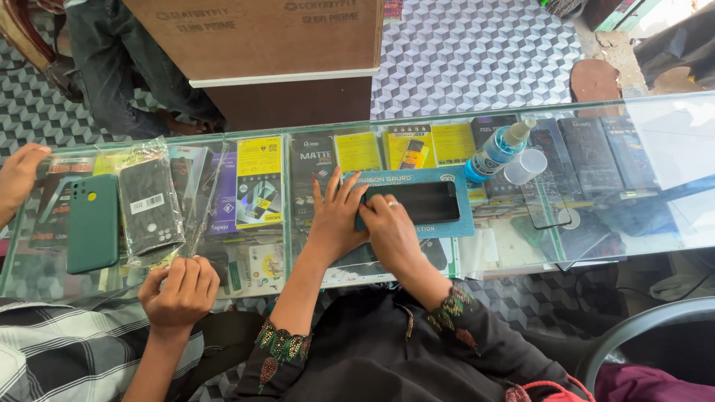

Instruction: The person cleans a black smartphone screen using a spray bottle and a cloth. They wipe the screen repeatedly, rotate the phone, and place it on a blue mat. The person then opens a yellow box and removes a white packet, placing it on the counter.

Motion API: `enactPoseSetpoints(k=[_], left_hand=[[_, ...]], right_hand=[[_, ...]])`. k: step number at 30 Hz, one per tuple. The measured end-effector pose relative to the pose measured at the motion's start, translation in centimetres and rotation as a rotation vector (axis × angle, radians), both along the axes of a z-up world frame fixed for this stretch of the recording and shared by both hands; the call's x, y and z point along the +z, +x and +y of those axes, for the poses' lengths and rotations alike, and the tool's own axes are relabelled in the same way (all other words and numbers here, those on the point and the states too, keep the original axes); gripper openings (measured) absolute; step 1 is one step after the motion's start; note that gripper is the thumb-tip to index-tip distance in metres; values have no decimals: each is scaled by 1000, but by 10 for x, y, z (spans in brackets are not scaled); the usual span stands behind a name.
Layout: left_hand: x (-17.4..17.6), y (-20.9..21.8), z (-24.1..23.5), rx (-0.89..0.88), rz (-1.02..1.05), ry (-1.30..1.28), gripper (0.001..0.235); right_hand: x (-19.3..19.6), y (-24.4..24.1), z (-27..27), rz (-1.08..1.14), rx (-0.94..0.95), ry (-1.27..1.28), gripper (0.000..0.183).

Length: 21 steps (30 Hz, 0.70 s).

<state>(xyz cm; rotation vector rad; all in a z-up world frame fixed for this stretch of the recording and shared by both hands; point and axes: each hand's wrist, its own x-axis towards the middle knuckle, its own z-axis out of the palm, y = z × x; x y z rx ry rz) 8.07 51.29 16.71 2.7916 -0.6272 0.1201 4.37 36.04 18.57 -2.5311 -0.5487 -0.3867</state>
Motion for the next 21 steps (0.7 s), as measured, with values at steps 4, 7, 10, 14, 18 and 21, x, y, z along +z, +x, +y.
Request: enactPoseSetpoints(k=[4,7,10,14,18,21], left_hand=[[0,-1,2,-39,-44,-135,96],[3,-2,1,-26,-1,-147,95],[4,-1,-2,-24,-4,-139,94],[0,-1,1,-34,-23,-135,95],[-6,-1,1,-26,-51,-107,94],[-5,-1,1,-14,-73,-52,92]], right_hand=[[4,26,-32,-78,-126,50,36],[4,28,-72,-123,-315,32,31],[-2,11,-81,-245,-427,-74,27],[-7,1,-47,-157,-318,33,32],[-1,-15,-5,-67,-120,-20,40],[5,-32,-4,-107,-56,-56,46]])
